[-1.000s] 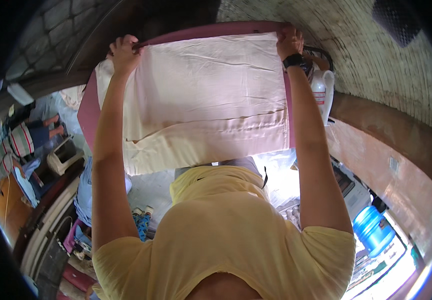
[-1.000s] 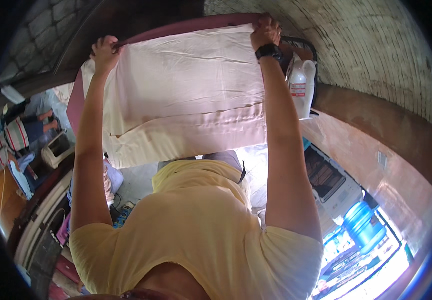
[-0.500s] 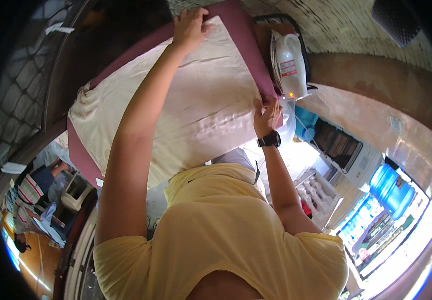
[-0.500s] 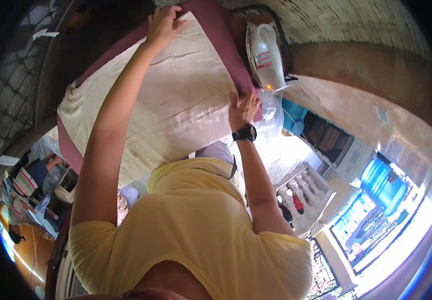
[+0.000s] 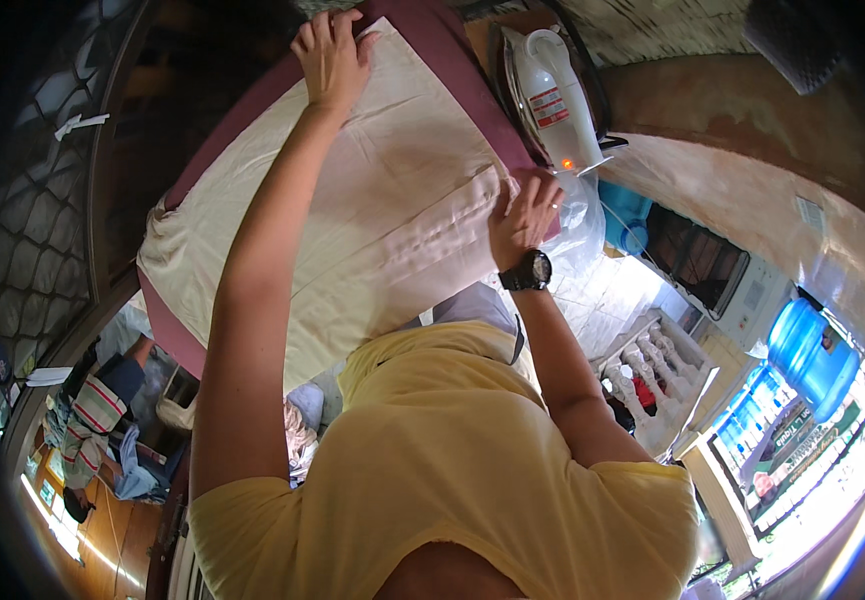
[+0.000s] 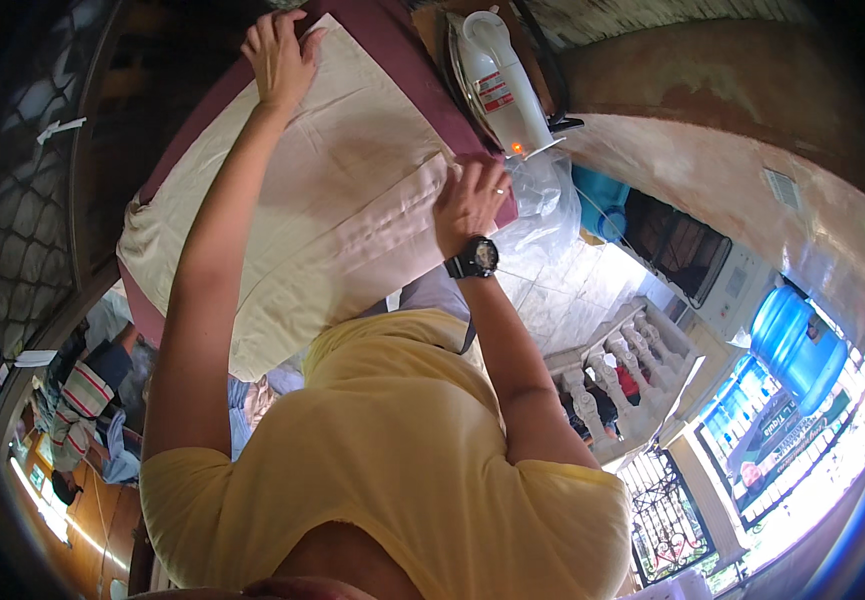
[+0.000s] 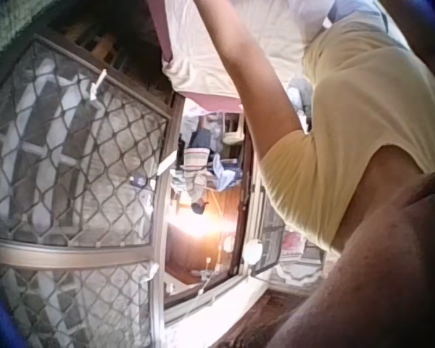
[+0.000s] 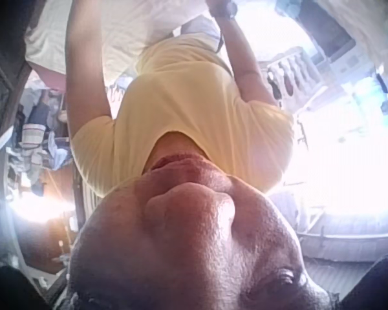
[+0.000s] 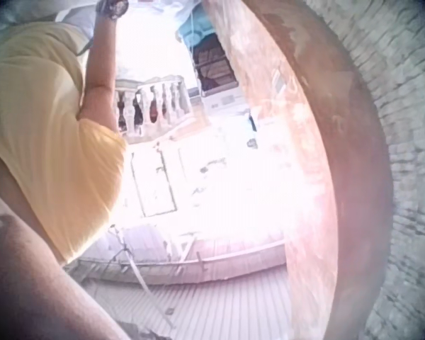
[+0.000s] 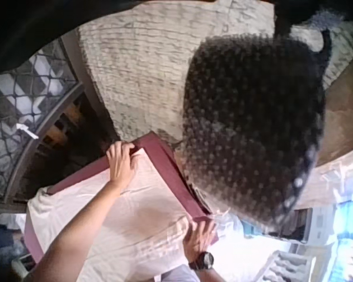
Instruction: The person irons a light-colored shirt on an ironing board, smoothing it out with their hands and pressing it with an iron before turning the garment over to iron the other side.
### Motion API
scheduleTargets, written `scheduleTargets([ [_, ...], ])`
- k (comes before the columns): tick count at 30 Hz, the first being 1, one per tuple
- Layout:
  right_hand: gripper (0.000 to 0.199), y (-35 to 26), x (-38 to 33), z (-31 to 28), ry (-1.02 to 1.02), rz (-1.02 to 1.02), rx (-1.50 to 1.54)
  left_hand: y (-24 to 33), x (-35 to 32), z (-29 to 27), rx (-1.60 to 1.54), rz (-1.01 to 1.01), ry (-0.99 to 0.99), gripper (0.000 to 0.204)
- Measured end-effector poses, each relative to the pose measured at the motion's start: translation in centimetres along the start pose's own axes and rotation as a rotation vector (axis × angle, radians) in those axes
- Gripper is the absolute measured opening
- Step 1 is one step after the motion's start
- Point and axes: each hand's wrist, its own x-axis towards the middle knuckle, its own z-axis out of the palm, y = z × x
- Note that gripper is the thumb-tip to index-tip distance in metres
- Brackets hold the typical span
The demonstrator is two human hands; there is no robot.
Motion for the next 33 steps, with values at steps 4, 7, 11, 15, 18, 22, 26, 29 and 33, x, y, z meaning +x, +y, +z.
scheduleTargets([
  [4, 0.027, -2.1, 1.4, 1.4, -0.181, -0.153, 0.063, 3.4, -4.4, -2.4, -0.214, 0.127, -0.378, 0.044],
  [7, 0.04, -0.5, 4.9, 0.4, -0.042, -0.164, -0.039, 4.4, -7.0, -3.0, -0.091, 0.201, -0.374, 0.058],
  [11, 0.057, 0.8, 14.3, -3.6, 0.076, 0.062, -0.289, 4.1, -6.6, -2.8, -0.07, 0.18, -0.36, 0.052],
  [15, 0.057, 5.7, 17.9, -2.0, -0.251, 0.067, 0.24, 3.6, -3.6, -1.7, -0.192, 0.063, -0.373, 0.04],
  [18, 0.056, 2.6, 18.3, -5.4, -0.383, 0.064, 0.314, 1.8, -0.6, -0.5, -0.407, -0.163, -0.439, 0.036],
  [22, 0.059, -2.2, 14.6, -5.5, -0.205, -0.203, 0.184, -1.3, 2.5, 1.1, -0.824, -0.374, -0.753, 0.047],
  [26, 0.061, -6.0, 10.7, -2.0, -0.052, -0.285, -0.077, -2.7, 3.8, -2.5, -1.122, -0.622, -0.742, 0.049],
  [29, 0.064, -7.3, 11.7, -0.9, -0.092, -0.203, -0.145, -5.4, 0.7, -3.9, -1.161, -0.494, -0.418, 0.029],
  [33, 0.072, -9.1, 16.1, 2.8, -0.058, -0.113, -0.198, -2.7, -6.8, -8.3, -0.449, -0.081, -0.149, 0.031],
])
